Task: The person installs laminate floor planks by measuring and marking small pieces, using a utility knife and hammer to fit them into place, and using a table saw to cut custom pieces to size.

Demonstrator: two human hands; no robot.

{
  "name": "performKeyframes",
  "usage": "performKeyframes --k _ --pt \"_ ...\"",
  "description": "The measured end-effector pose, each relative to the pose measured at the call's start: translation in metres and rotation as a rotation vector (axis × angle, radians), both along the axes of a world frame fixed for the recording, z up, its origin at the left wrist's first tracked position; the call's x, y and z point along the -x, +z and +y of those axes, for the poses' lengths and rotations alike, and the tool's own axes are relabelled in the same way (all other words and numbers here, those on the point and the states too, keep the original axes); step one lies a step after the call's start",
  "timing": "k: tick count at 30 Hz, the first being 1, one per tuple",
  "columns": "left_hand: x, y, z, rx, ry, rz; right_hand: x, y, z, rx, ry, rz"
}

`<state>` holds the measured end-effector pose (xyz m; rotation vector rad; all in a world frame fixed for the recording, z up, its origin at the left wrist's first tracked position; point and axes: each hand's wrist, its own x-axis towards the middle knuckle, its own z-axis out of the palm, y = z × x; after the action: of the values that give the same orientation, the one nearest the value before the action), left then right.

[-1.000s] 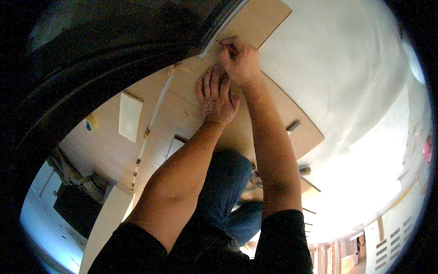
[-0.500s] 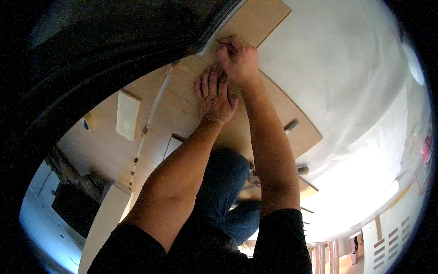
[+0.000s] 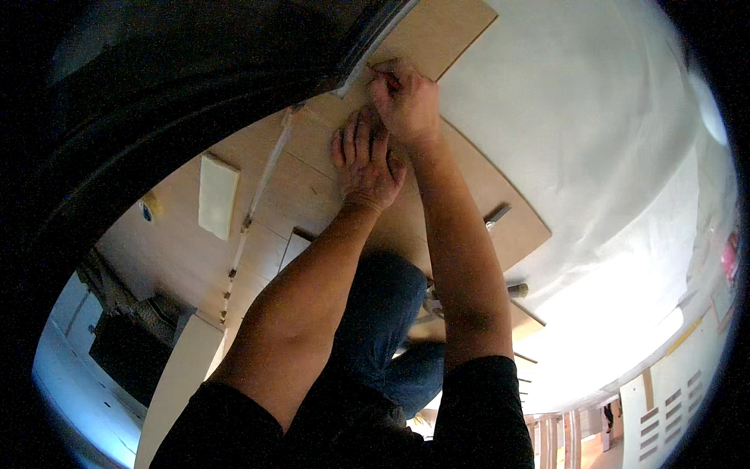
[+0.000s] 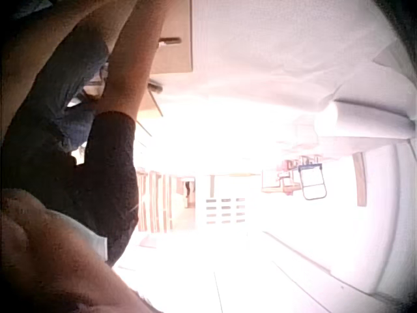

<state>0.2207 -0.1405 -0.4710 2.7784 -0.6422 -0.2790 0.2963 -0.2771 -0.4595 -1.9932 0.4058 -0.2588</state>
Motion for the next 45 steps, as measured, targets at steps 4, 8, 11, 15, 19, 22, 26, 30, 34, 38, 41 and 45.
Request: performKeyframes --k 4,8,11,15,19,22,26,30,34,38,41,45 --pt "0.001 -0.001 0.000 0.013 0.015 -0.027 0.002 0.001 -0.002 0.052 0.058 0.070" --pt "-0.001 0.003 -0.002 0.008 0.014 0.000 0.001 -0.003 -0.001 -0.006 0.011 0.030" --pt "-0.001 0.001 -0.001 0.010 0.017 -0.016 -0.001 0.004 0.002 -0.022 -0.011 0.016" --pt "0.001 -0.001 -0.001 0.032 0.019 -0.037 0.000 0.002 0.001 0.005 0.001 0.019" --pt "-0.001 0.000 -0.002 0.033 0.013 -0.014 0.000 0.001 0.001 0.001 -0.025 0.050" --pt "0.000 0.002 -0.001 0.039 0.002 0.004 0.003 0.003 -0.006 -0.064 0.064 0.110" --pt "-0.002 0.006 -0.004 0.039 0.002 -0.029 0.000 0.002 -0.038 -0.413 -0.161 0.026" --pt "-0.004 0.018 -0.005 0.043 0.017 -0.014 -0.029 0.021 -0.107 0.288 -0.156 -0.083" --pt "-0.004 0.017 -0.006 0.062 -0.006 -0.042 -0.051 0.014 -0.141 0.674 -0.080 0.155" --pt "-0.003 0.015 -0.006 0.075 -0.014 -0.037 -0.069 -0.013 -0.163 0.798 0.123 0.312" --pt "0.000 0.016 -0.003 0.044 0.005 0.010 -0.079 -0.012 -0.160 0.821 0.164 0.324" --pt "0.001 0.015 -0.008 0.061 -0.020 -0.036 -0.077 0.053 -0.171 0.805 0.245 0.372"
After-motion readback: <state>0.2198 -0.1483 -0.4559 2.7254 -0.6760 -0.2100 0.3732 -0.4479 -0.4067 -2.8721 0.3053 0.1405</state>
